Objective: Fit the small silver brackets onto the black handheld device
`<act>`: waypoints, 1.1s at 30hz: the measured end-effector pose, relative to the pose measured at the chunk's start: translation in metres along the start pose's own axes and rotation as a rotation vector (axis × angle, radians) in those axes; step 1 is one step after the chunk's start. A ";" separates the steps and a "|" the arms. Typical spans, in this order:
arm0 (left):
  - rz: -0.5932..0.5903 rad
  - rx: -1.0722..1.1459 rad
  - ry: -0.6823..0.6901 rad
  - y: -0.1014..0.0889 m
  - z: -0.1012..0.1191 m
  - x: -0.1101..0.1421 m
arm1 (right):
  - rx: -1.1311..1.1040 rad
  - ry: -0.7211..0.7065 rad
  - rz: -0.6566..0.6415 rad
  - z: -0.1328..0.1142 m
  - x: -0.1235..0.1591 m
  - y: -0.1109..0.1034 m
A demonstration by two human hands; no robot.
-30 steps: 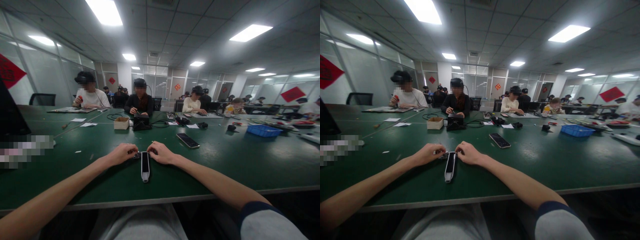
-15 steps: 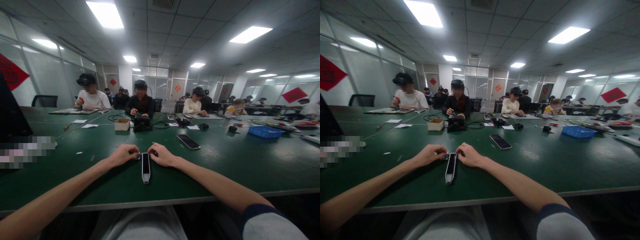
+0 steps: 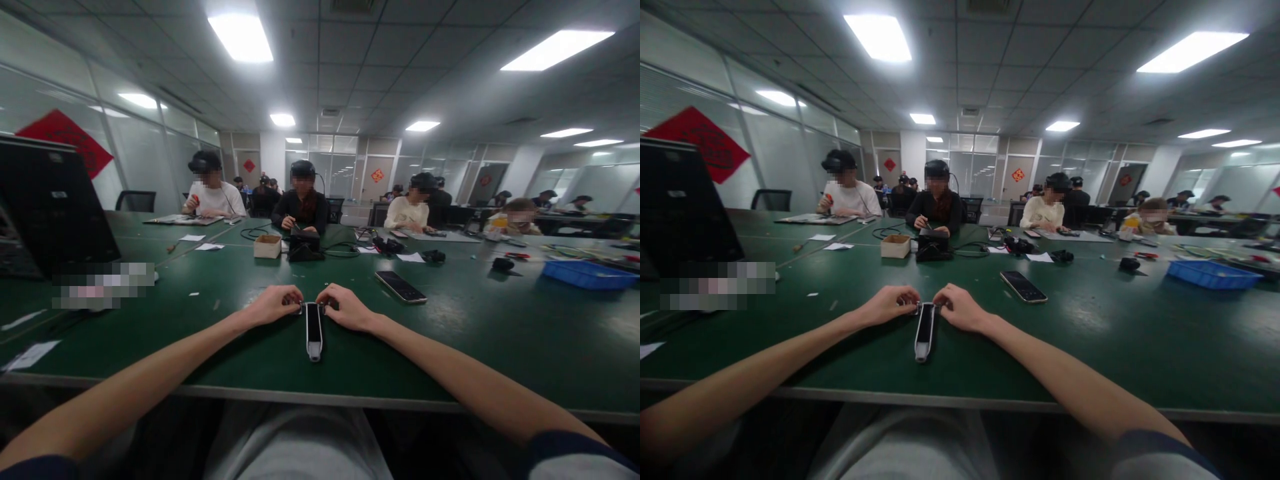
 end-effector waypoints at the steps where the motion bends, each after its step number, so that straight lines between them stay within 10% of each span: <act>1: 0.005 0.002 0.000 0.001 -0.001 0.000 | -0.009 0.000 0.003 -0.001 0.000 0.000; 33: 0.029 -0.114 0.029 0.001 0.001 -0.001 | -0.018 -0.084 0.021 0.002 -0.001 -0.001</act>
Point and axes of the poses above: each hand's wrist, its own x-axis away from the middle knuckle, its own y-axis out of the palm, z = x × y, the point moved 2 cm from there along -x, towards the middle knuckle, and after that the axes turned 12 degrees about -z, right-handed, at the moved point
